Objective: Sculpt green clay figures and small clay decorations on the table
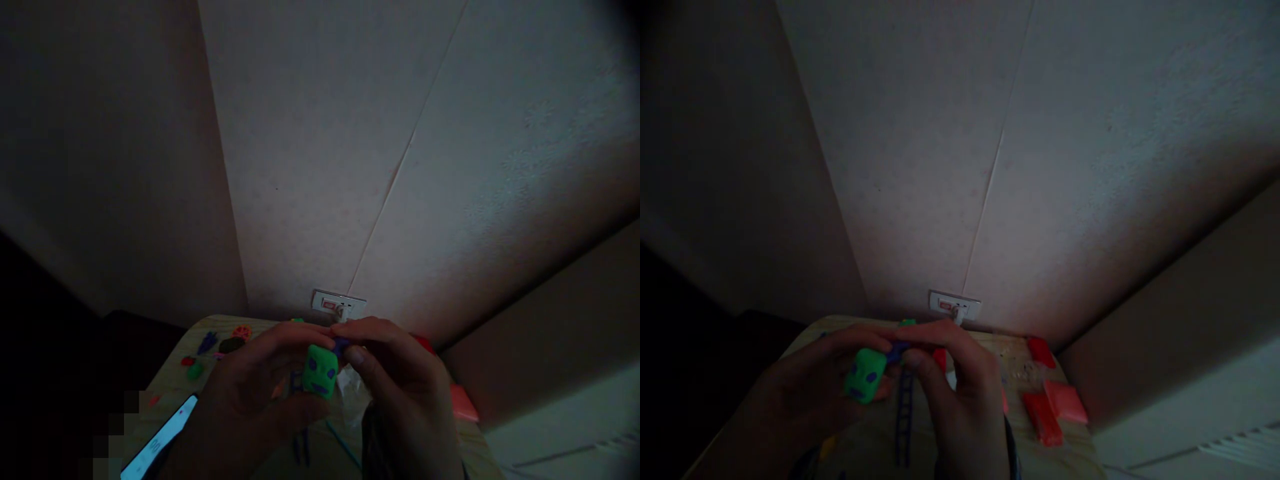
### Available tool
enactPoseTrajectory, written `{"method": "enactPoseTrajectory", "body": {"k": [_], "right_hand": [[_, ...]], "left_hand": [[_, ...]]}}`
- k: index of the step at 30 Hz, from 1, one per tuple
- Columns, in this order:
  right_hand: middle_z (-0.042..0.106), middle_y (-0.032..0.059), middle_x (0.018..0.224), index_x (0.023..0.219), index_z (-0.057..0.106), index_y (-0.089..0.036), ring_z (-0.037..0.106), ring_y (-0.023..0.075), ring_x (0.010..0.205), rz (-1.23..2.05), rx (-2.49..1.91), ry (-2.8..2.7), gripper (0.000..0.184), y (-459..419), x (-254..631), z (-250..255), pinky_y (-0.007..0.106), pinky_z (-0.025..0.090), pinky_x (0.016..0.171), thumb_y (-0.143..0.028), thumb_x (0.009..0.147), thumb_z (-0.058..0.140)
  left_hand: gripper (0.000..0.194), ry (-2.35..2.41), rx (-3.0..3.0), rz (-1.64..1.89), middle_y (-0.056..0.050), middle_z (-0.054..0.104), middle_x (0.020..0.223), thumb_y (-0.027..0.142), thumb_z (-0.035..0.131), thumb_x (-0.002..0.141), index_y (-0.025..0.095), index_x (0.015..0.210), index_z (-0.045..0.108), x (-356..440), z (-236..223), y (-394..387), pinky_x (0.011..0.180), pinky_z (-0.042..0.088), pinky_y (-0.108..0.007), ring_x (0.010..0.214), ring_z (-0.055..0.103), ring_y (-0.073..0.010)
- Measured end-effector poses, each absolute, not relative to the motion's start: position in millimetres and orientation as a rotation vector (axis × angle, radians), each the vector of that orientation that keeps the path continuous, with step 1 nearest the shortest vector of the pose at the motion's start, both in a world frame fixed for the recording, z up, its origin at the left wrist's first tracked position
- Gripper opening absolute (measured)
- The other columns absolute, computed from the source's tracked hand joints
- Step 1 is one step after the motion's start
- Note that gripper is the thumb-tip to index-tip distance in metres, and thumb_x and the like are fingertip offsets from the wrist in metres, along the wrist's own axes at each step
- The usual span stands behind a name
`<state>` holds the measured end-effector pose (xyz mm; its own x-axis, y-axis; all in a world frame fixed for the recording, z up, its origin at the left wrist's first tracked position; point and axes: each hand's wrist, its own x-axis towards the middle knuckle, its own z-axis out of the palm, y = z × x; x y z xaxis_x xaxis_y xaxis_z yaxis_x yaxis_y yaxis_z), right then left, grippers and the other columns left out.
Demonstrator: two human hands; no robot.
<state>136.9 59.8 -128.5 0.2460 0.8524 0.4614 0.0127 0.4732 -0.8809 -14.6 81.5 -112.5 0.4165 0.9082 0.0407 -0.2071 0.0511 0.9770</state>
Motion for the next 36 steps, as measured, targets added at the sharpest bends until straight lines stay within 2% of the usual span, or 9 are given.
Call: {"method": "enactPoseTrajectory", "body": {"k": [7, 12, 15, 20, 28, 33, 36], "right_hand": [[0.065, -0.0021, 0.071, 0.074, 0.072, -0.025, 0.061, 0.0124, 0.068, 0.645, -0.917, -1.129, 0.005, 61.5, 139.9, -134.1, 0.023, 0.048, 0.061, -0.02, 0.075, 0.072], [0.059, -0.0034, 0.068, 0.069, 0.067, -0.023, 0.055, 0.0104, 0.065, 0.644, -0.893, -1.122, 0.009, 60.4, 139.3, -132.6, 0.022, 0.044, 0.059, -0.018, 0.076, 0.072], [0.058, -0.004, 0.066, 0.066, 0.066, -0.022, 0.054, 0.0097, 0.063, 0.658, -0.907, -1.141, 0.012, 60.4, 137.9, -129.5, 0.021, 0.043, 0.058, -0.018, 0.076, 0.071], [0.056, -0.0046, 0.064, 0.067, 0.063, -0.022, 0.053, 0.0094, 0.061, 0.692, -0.913, -1.152, 0.013, 59.4, 136.9, -127.6, 0.02, 0.042, 0.056, -0.019, 0.078, 0.069], [0.056, -0.0047, 0.064, 0.068, 0.062, -0.022, 0.052, 0.0094, 0.06, 0.704, -0.932, -1.116, 0.01, 59.0, 137.1, -128.3, 0.019, 0.043, 0.055, -0.017, 0.075, 0.069], [0.058, -0.0042, 0.065, 0.07, 0.064, -0.022, 0.054, 0.0099, 0.06, 0.731, -0.953, -1.128, 0.008, 60.9, 136.8, -129.0, 0.02, 0.045, 0.056, -0.017, 0.075, 0.069], [0.059, -0.0041, 0.066, 0.072, 0.064, -0.022, 0.054, 0.0099, 0.059, 0.74, -0.986, -1.142, 0.007, 61.4, 137.5, -130.1, 0.02, 0.045, 0.055, -0.019, 0.075, 0.069]], "left_hand": [[0.024, 0.644, 1.208, 0.994, -0.003, 0.069, 0.117, 0.027, 0.082, 0.065, 0.03, 0.088, 0.076, -17.2, -118.5, 81.4, 0.09, 0.055, -0.034, 0.108, 0.065, -0.0259], [0.027, 0.56, 1.261, 0.975, -0.003, 0.064, 0.126, 0.026, 0.083, 0.065, 0.03, 0.09, 0.075, -20.5, -122.0, 84.6, 0.09, 0.055, -0.034, 0.105, 0.066, -0.0259], [0.028, 0.535, 1.294, 0.916, -0.002, 0.065, 0.124, 0.023, 0.083, 0.065, 0.031, 0.09, 0.074, -21.2, -119.1, 84.6, 0.09, 0.054, -0.033, 0.103, 0.067, -0.0244], [0.024, 0.595, 1.217, 0.95, -0.003, 0.068, 0.118, 0.034, 0.083, 0.064, 0.03, 0.087, 0.074, -18.2, -115.0, 80.1, 0.091, 0.053, -0.036, 0.104, 0.066, -0.0251], [0.026, 0.668, 1.172, 1.013, -0.003, 0.072, 0.107, 0.037, 0.084, 0.062, 0.029, 0.085, 0.075, -14.1, -115.6, 77.4, 0.093, 0.053, -0.036, 0.111, 0.063, -0.0282], [0.027, 0.666, 1.21, 1.001, 0.0, 0.071, 0.111, 0.04, 0.082, 0.063, 0.032, 0.087, 0.074, -17.3, -116.6, 78.7, 0.091, 0.054, -0.032, 0.108, 0.064, -0.0254], [0.025, 0.617, 1.261, 0.971, 0.0, 0.07, 0.115, 0.036, 0.081, 0.066, 0.034, 0.09, 0.074, -19.8, -117.6, 81.2, 0.088, 0.055, -0.033, 0.104, 0.066, -0.0245]]}}
